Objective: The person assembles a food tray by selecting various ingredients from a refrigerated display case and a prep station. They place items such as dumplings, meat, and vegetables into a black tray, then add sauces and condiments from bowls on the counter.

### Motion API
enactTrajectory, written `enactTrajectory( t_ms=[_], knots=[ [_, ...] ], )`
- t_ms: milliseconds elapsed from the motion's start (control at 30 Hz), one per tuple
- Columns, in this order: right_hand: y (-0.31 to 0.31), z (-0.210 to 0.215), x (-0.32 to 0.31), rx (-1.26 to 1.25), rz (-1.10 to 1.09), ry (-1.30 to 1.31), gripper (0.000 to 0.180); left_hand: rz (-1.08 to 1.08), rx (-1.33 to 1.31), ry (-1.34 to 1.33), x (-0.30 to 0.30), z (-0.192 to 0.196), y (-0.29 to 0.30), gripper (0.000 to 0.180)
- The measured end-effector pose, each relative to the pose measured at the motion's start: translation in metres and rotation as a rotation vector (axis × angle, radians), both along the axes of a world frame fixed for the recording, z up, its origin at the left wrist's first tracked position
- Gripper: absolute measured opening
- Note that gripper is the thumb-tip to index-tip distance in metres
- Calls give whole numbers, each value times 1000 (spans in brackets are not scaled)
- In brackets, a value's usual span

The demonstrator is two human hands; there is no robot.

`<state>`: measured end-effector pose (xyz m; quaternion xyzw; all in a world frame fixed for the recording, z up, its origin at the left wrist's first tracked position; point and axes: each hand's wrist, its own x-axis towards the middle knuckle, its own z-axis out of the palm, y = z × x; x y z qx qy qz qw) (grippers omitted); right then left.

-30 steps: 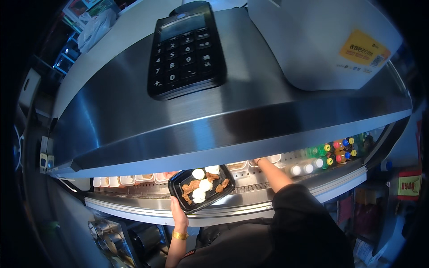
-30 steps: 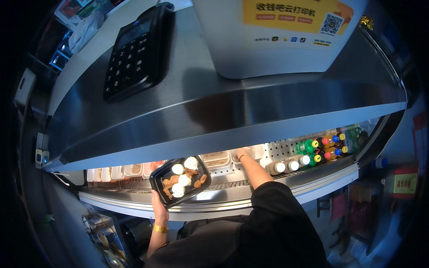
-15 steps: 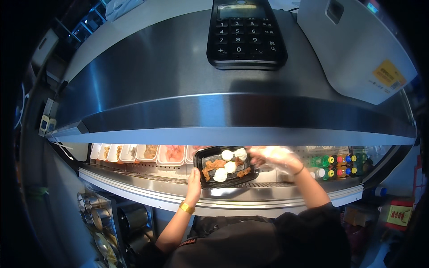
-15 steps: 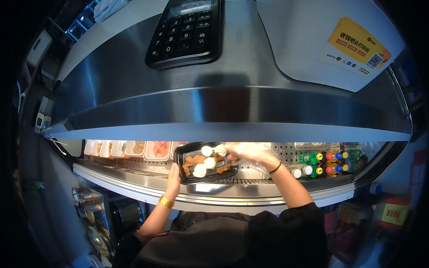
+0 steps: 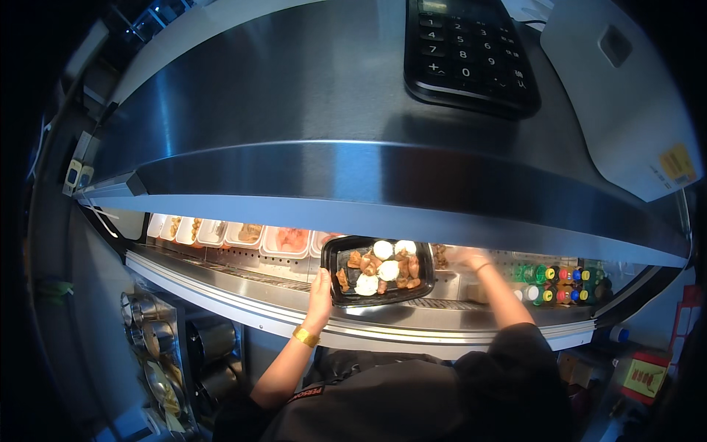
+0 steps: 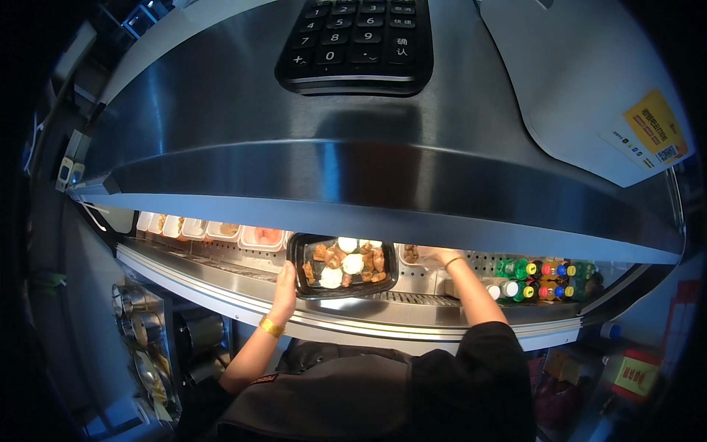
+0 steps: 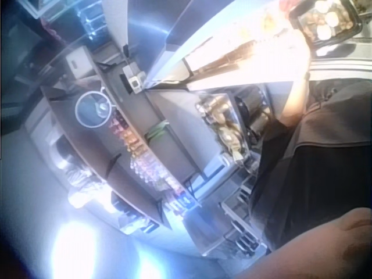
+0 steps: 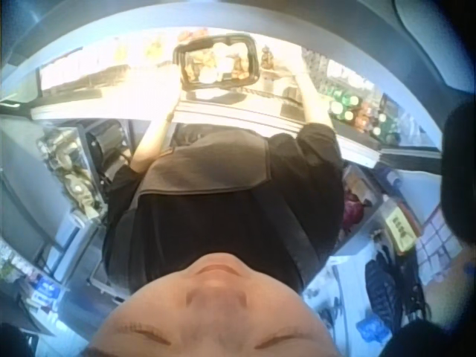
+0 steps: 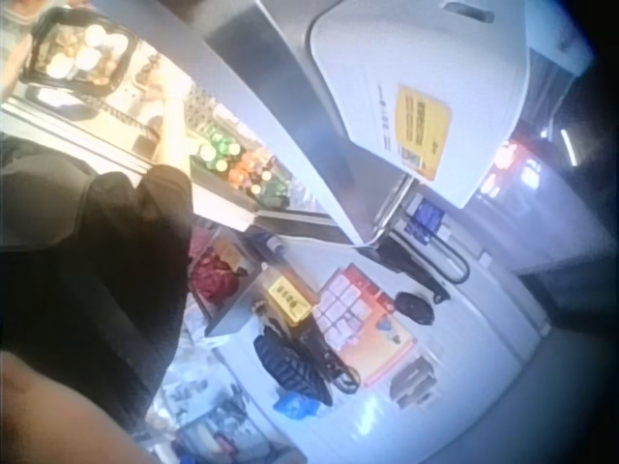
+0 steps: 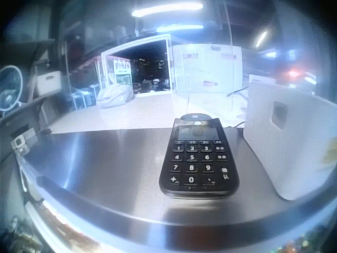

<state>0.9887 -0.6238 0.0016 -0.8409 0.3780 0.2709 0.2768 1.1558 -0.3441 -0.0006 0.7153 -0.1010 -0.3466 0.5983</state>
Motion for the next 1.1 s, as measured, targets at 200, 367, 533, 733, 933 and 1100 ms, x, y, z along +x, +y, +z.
enactTrajectory(
  t_ms=[200,367,533,733,933,1100],
  knots=[
    [18,-93,0,148,-188,26,40,24,-15,26,1,9,-3,49],
    [17,-109,-1,121,-225,-24,36,11,-29,35,2,9,-2,49],
    [9,-104,-3,82,-195,-54,31,19,-8,28,2,14,-4,49],
    [-2,-84,-7,-12,-132,-146,26,11,-35,40,6,5,1,50],
    [-1,-51,-8,-75,-76,-284,22,31,-13,39,6,4,1,51],
    [-16,-59,-27,220,-209,-390,20,1,21,47,9,-4,4,53]
  ],
)
